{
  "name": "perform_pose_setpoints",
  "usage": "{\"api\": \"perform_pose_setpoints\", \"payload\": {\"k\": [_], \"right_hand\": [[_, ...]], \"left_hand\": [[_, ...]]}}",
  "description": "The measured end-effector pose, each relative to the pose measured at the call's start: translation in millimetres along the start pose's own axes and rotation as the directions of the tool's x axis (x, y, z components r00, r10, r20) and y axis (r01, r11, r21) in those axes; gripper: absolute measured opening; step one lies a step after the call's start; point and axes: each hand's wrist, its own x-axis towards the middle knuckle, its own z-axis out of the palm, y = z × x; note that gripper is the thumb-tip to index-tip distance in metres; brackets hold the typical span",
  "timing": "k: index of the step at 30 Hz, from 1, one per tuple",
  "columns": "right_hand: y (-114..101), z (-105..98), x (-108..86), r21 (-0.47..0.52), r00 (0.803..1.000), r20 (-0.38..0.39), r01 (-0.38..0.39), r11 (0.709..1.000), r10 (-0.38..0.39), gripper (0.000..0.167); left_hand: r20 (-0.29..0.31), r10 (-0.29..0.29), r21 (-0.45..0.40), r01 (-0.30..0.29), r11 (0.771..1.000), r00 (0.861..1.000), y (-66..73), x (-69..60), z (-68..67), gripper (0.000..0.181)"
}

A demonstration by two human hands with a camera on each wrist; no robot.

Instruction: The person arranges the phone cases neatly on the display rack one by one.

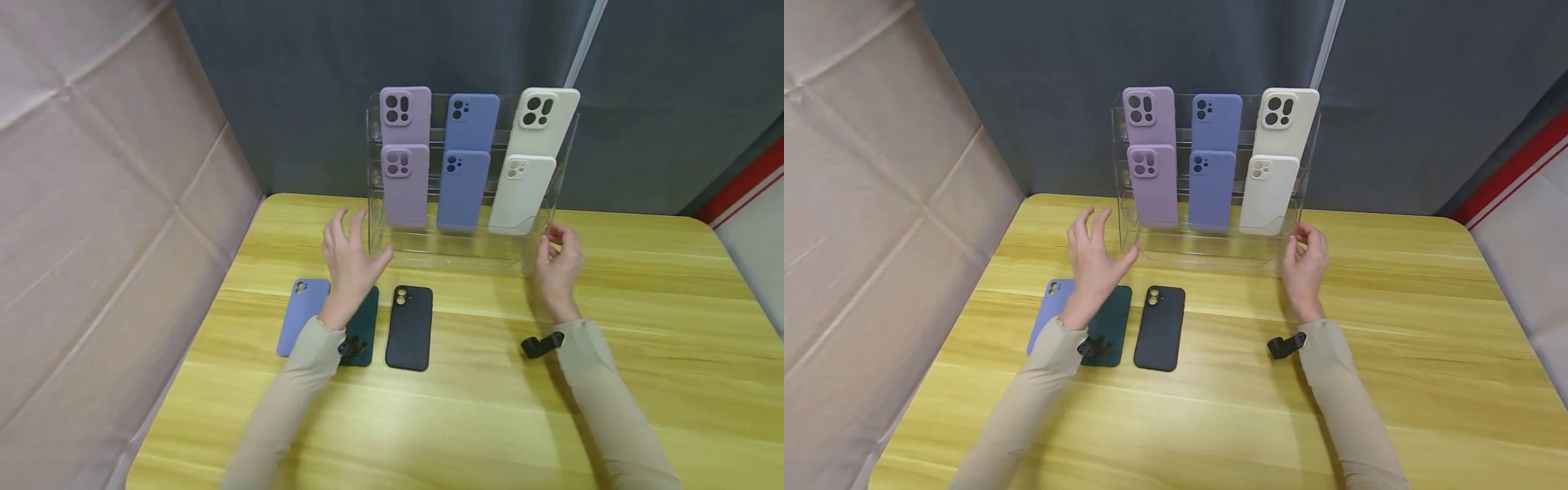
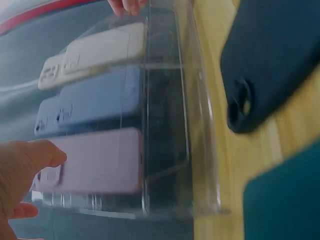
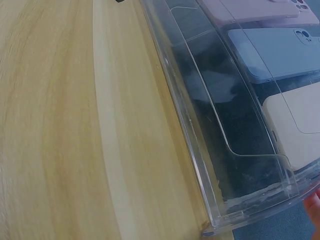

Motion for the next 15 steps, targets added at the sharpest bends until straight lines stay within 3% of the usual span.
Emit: {"api": "perform_pose_setpoints", "payload": {"k": [5, 8, 11, 15], "right_hand": [[2, 0, -0.9, -0.013, 1.000, 0.001, -0.001, 1.000, 0.001, 0.020], [2, 0, -1.4, -0.022, 1.000, 0.004, 0.006, 1.000, -0.006, 0.020], [3, 0, -1.5, -0.017, 1.000, 0.002, 0.005, 1.000, -0.005, 0.020], [4, 1, -0.7, -0.021, 1.000, 0.004, 0.004, 1.000, -0.004, 0.021]], "left_hand": [[0.013, -0.078, -0.003, 0.078, 0.997, 0.997, -30.0, -12.7, -13.6, 0.065], [0.073, -0.164, 0.031, 0.162, 0.986, 0.984, -45.1, -20.1, -23.1, 0.068], [0.165, -0.266, 0.076, 0.256, 0.964, 0.950, -58.0, -26.5, -30.5, 0.069], [0.275, -0.379, 0.147, 0.351, 0.925, 0.884, -72.0, -34.9, -36.8, 0.071]]}}
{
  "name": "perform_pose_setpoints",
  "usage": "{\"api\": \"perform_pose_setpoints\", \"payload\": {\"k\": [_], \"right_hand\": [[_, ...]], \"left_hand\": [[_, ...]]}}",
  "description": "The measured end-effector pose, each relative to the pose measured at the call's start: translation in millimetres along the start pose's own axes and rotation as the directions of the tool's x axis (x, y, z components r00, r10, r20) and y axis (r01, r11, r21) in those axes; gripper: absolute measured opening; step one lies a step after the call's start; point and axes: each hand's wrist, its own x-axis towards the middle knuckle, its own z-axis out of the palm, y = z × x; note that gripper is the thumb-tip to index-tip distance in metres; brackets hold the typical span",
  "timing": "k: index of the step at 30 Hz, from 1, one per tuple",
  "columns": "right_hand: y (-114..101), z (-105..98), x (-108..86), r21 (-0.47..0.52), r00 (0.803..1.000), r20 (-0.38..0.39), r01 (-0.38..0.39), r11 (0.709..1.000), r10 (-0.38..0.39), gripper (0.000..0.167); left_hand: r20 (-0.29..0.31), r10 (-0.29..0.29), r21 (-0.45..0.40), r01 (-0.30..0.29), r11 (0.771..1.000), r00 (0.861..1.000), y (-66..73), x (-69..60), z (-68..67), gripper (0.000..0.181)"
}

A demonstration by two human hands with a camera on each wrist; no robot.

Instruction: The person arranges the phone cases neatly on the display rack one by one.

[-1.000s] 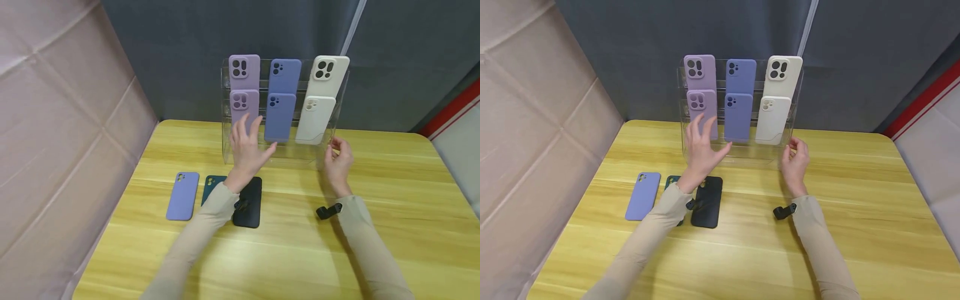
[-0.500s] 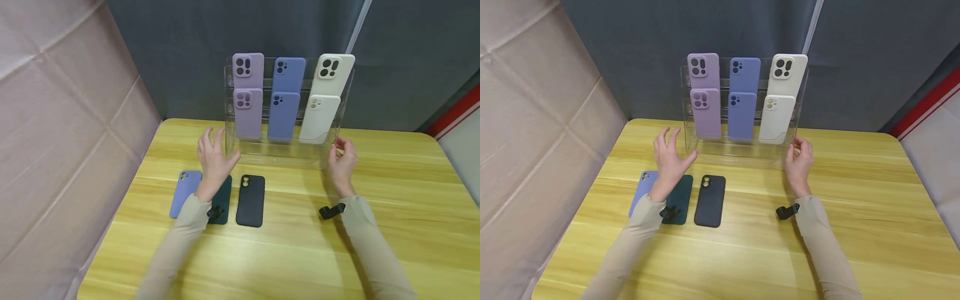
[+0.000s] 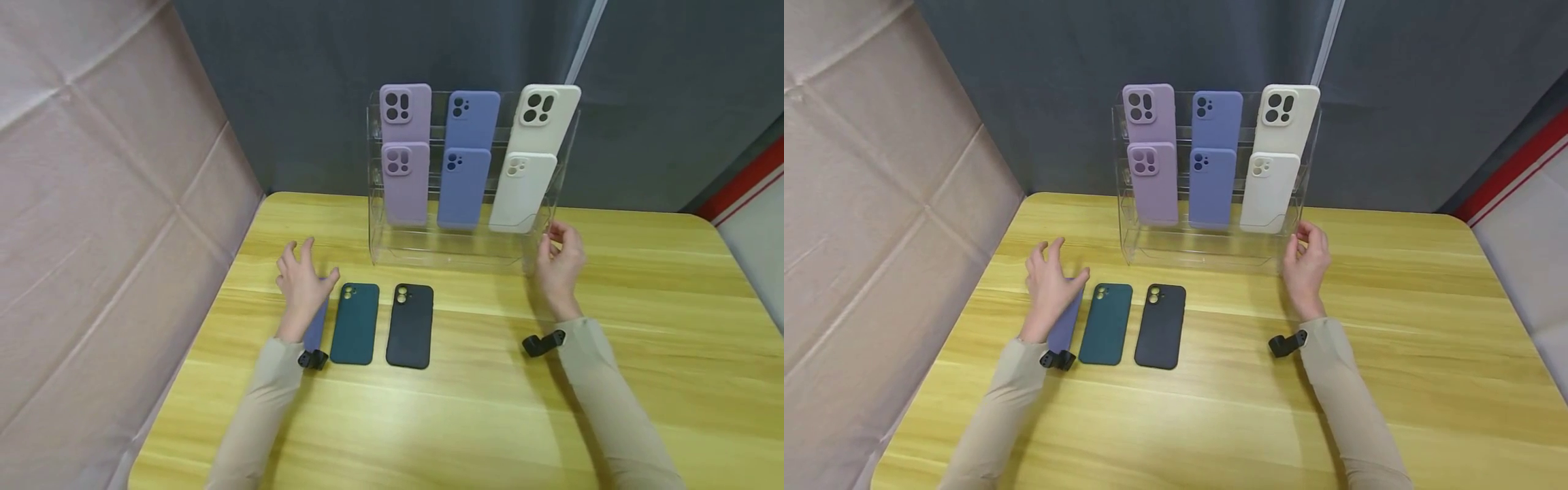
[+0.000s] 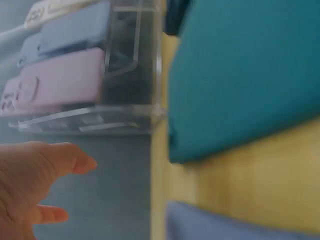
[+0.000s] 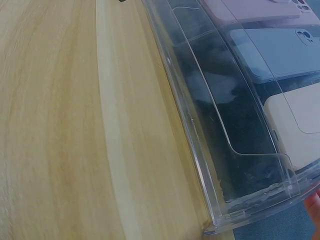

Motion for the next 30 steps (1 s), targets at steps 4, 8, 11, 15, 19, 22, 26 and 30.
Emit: {"api": "perform_pose_setpoints", "payload": {"k": [4, 8, 11, 15, 19, 22, 26, 30], "right_hand": [[0, 0, 2.2, -0.003, 1.000, 0.005, 0.006, 1.000, -0.006, 0.021], [0, -1, 2.4, -0.004, 1.000, 0.007, 0.016, 1.000, -0.016, 0.020], [0, -1, 1.2, -0.006, 1.000, 0.008, 0.022, 1.000, -0.022, 0.020], [0, -2, -1.0, -0.001, 1.000, 0.011, 0.018, 1.000, -0.018, 0.020], [0, -1, -2.0, 0.002, 1.000, 0.007, 0.007, 1.000, -0.008, 0.020], [0, 0, -2.5, -0.006, 1.000, 0.007, 0.007, 1.000, -0.007, 0.020], [0, 0, -2.0, 0.004, 1.000, 0.016, 0.001, 1.000, -0.001, 0.021], [0, -1, 0.2, 0.005, 1.000, 0.011, -0.002, 1.000, 0.002, 0.021]], "left_hand": [[0.120, -0.072, 0.049, 0.066, 0.997, 0.990, -14.0, -2.4, 1.1, 0.075], [0.250, -0.125, 0.116, 0.098, 0.988, 0.960, -24.2, -4.9, 5.1, 0.073], [0.317, -0.156, 0.161, 0.109, 0.981, 0.935, -28.3, -6.9, 7.1, 0.069], [0.342, -0.156, 0.179, 0.099, 0.979, 0.927, -30.3, -7.8, 7.7, 0.065], [0.332, -0.145, 0.173, 0.091, 0.981, 0.932, -31.1, -7.9, 6.9, 0.062], [0.322, -0.144, 0.161, 0.095, 0.982, 0.936, -31.7, -8.2, 6.4, 0.060], [0.293, -0.122, 0.129, 0.087, 0.988, 0.948, -30.8, -8.1, 5.4, 0.058], [0.238, -0.075, 0.105, 0.051, 0.993, 0.968, -25.6, -4.7, 2.8, 0.054]]}}
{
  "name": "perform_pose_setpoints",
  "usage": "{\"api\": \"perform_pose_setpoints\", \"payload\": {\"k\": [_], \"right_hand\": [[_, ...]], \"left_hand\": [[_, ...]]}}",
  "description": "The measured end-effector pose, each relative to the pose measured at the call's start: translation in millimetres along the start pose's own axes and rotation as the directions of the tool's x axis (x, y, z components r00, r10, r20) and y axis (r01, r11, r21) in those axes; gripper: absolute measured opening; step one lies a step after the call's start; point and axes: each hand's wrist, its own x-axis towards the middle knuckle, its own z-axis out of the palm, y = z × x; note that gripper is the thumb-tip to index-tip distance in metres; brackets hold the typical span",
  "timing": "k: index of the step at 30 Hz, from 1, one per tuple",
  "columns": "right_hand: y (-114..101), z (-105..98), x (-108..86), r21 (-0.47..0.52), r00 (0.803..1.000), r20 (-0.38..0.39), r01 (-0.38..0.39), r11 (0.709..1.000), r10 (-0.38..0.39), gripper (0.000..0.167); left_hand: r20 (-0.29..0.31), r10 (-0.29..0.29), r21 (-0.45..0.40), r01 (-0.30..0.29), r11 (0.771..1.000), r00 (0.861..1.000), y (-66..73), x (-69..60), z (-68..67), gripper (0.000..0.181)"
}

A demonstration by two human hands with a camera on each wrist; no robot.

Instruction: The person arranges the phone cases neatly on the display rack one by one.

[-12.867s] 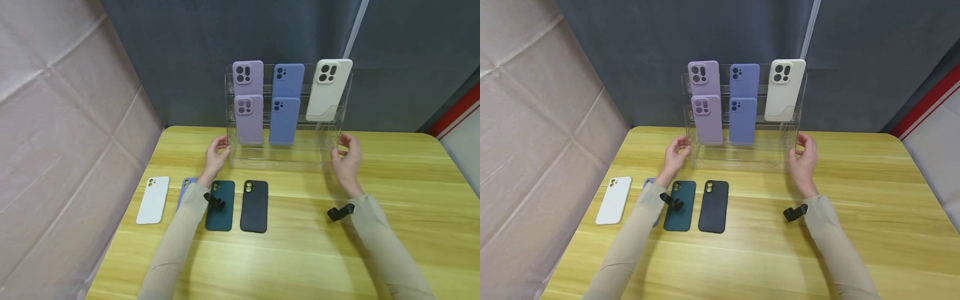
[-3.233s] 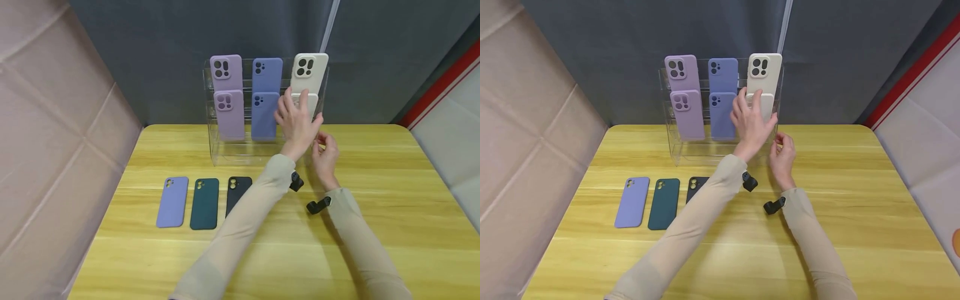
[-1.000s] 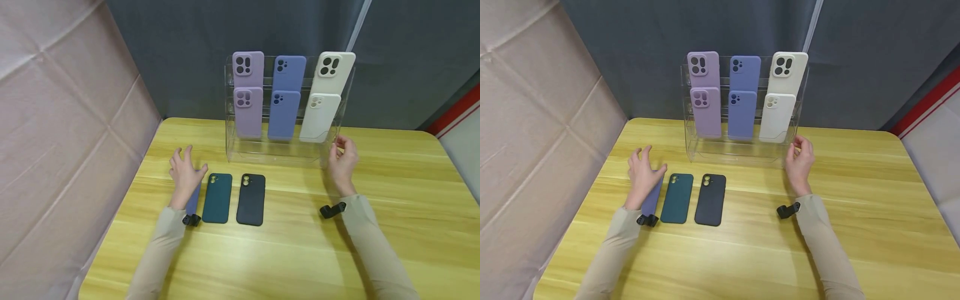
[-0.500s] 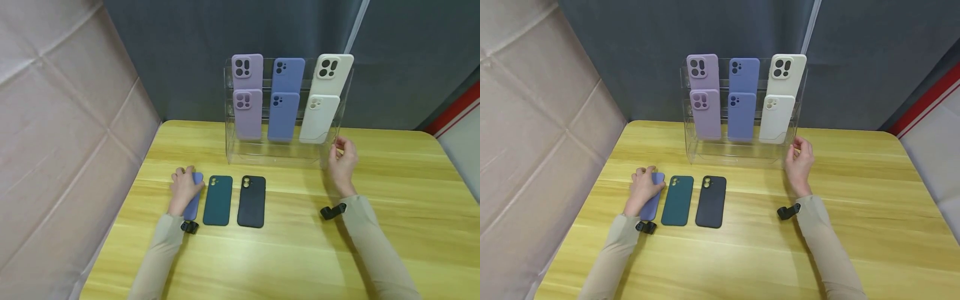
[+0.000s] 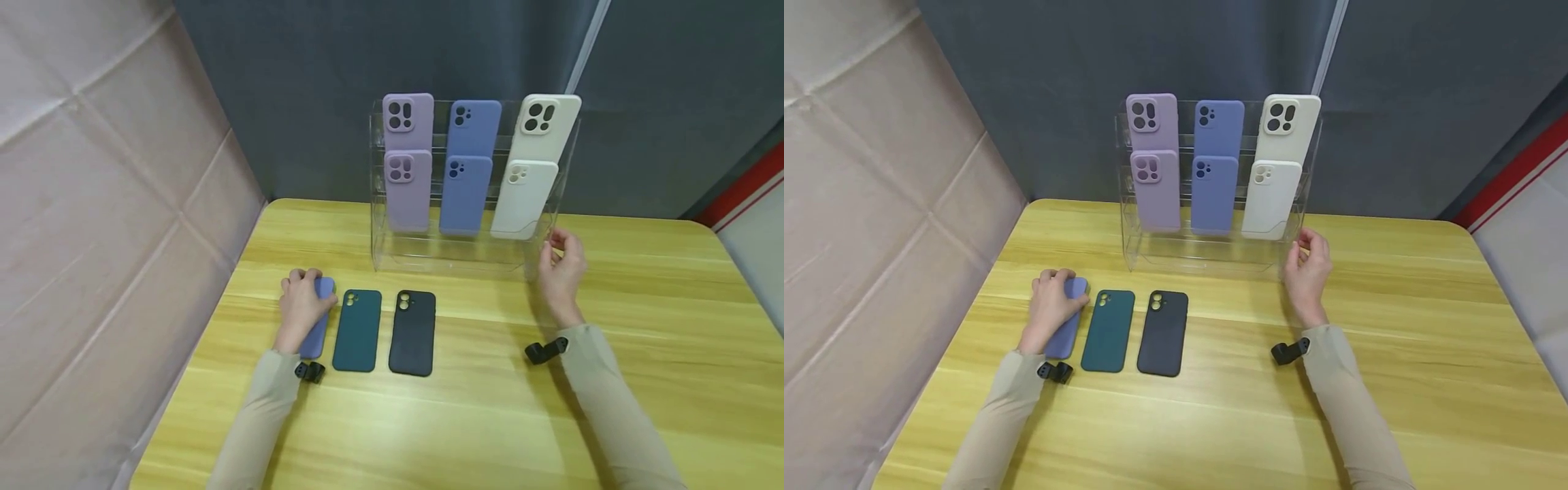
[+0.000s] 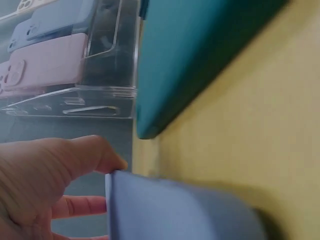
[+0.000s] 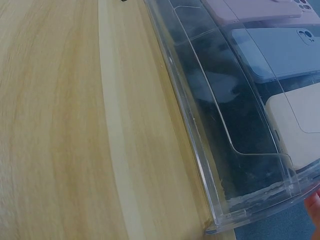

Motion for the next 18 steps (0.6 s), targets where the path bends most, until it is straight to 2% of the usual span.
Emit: {"api": "perform_pose_setpoints", "payload": {"k": [10, 14, 18], "right_hand": [[1, -3, -2.5, -0.015, 1.000, -0.004, -0.009, 1.000, 0.009, 0.022], [1, -2, -3.3, -0.018, 1.000, -0.008, -0.011, 1.000, 0.011, 0.021], [1, 0, -2.0, -0.022, 1.000, -0.011, -0.001, 1.000, 0.001, 0.021]], "left_hand": [[-0.122, 0.097, -0.048, -0.103, 0.994, 0.988, 19.8, 2.9, -8.6, 0.046], [-0.172, 0.139, -0.063, -0.152, 0.986, 0.975, 30.1, 5.1, -10.5, 0.045], [-0.219, 0.194, -0.076, -0.215, 0.974, 0.956, 41.8, 8.5, -11.9, 0.044]]}}
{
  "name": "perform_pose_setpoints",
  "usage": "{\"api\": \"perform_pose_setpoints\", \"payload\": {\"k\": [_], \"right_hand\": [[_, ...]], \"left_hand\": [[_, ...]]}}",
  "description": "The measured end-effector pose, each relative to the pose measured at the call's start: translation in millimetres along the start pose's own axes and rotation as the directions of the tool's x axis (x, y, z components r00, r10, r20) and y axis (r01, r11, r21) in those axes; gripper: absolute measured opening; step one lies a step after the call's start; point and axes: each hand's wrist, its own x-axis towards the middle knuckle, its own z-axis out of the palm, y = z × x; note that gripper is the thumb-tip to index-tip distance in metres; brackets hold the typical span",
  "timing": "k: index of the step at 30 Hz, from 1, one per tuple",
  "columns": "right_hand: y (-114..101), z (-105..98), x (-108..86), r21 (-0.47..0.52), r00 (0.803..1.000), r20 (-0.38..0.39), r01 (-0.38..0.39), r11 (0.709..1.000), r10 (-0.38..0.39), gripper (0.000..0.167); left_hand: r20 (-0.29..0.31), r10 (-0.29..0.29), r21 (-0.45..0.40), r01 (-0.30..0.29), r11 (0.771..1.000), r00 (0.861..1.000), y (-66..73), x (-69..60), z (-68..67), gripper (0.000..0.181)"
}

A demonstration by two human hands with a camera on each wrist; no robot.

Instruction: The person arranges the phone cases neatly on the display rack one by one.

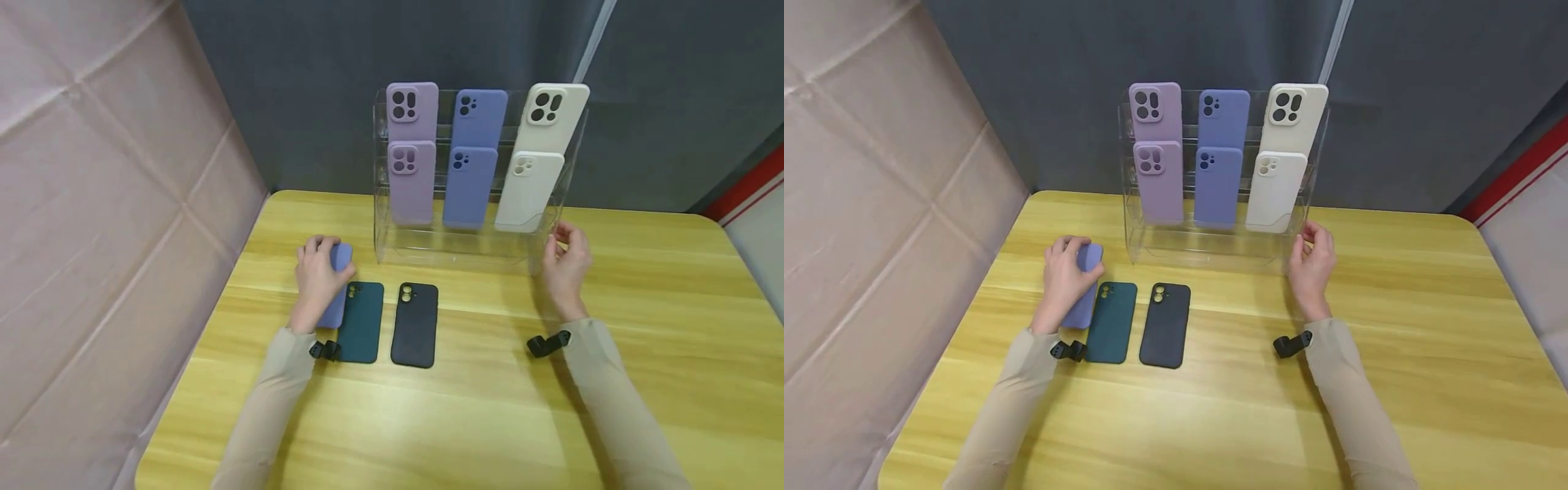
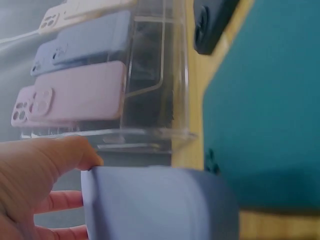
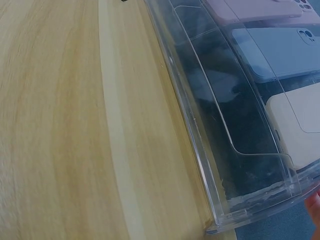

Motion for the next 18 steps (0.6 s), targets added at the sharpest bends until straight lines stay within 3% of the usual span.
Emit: {"api": "perform_pose_setpoints", "payload": {"k": [10, 18], "right_hand": [[0, 1, 1.9, 0.001, 1.000, -0.004, 0.007, 1.000, -0.007, 0.020], [-1, 1, 0.9, 0.000, 1.000, -0.002, 0.017, 1.000, -0.017, 0.020]], "left_hand": [[-0.111, 0.138, -0.090, -0.148, 0.985, 0.984, 34.4, 14.1, 8.1, 0.043], [-0.208, 0.226, -0.147, -0.259, 0.955, 0.952, 63.7, 25.2, 15.7, 0.043]]}}
